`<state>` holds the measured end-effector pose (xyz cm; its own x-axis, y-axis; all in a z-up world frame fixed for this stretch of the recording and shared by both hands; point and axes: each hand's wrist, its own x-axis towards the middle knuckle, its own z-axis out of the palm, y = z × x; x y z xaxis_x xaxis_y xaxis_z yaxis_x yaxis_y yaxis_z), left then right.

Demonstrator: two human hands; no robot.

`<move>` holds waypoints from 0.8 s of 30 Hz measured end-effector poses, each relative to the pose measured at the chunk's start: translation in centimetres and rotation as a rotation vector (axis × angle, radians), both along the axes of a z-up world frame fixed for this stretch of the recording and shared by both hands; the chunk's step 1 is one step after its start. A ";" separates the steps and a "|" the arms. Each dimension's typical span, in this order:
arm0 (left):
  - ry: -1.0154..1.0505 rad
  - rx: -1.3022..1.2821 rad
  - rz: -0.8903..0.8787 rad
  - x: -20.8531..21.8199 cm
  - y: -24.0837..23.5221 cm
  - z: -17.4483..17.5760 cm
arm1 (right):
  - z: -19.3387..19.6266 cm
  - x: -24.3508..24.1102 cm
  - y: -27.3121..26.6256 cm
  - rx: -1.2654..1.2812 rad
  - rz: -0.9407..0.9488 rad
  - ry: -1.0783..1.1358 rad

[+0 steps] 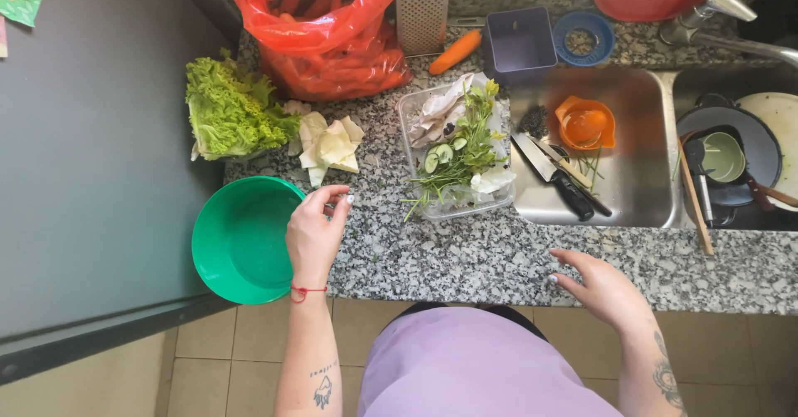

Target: The person washes and prepares fresh herbs in a kitchen. They rinse a bunch of yellow-flowered herbs and parsley under the tap, placing them into a glass. They also handle a small purple container and a green bowl, and briefly open a cabinet to store bottles.

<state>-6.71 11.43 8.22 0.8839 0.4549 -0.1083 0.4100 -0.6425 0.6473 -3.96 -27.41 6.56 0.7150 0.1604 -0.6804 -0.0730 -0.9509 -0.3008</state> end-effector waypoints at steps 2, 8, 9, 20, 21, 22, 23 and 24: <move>0.002 -0.009 0.006 -0.2 0.0 0.1 | 0.1 0.1 0.0 0.004 -0.003 0.005; -0.009 0.000 0.015 -0.3 0.2 -0.3 | -0.4 0.1 -0.7 0.005 0.021 -0.020; -0.027 0.010 0.015 -0.3 0.4 -0.4 | -0.7 0.1 -0.9 0.006 0.033 -0.036; -0.258 0.068 0.011 7.5 5.7 -7.8 | -0.4 -0.5 -1.2 0.000 -0.015 0.028; -0.189 0.167 -0.004 8.8 6.1 -8.8 | -0.3 -0.5 -1.2 -0.003 -0.023 0.030; -0.189 0.166 -0.004 10.1 6.7 -10.3 | 0.1 -0.6 -1.1 -0.004 -0.024 0.030; -0.101 0.240 -0.023 11.3 7.3 -12.0 | 0.4 -0.7 -0.9 -0.021 -0.037 0.035; -0.013 0.314 -0.041 12.5 7.9 -13.6 | 0.8 -0.8 -0.8 -0.038 -0.050 0.040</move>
<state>5.78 19.37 -5.38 0.9027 0.4280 0.0436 0.3722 -0.8278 0.4198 -4.78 -28.18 7.31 0.6937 0.0991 -0.7134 -0.1317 -0.9563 -0.2609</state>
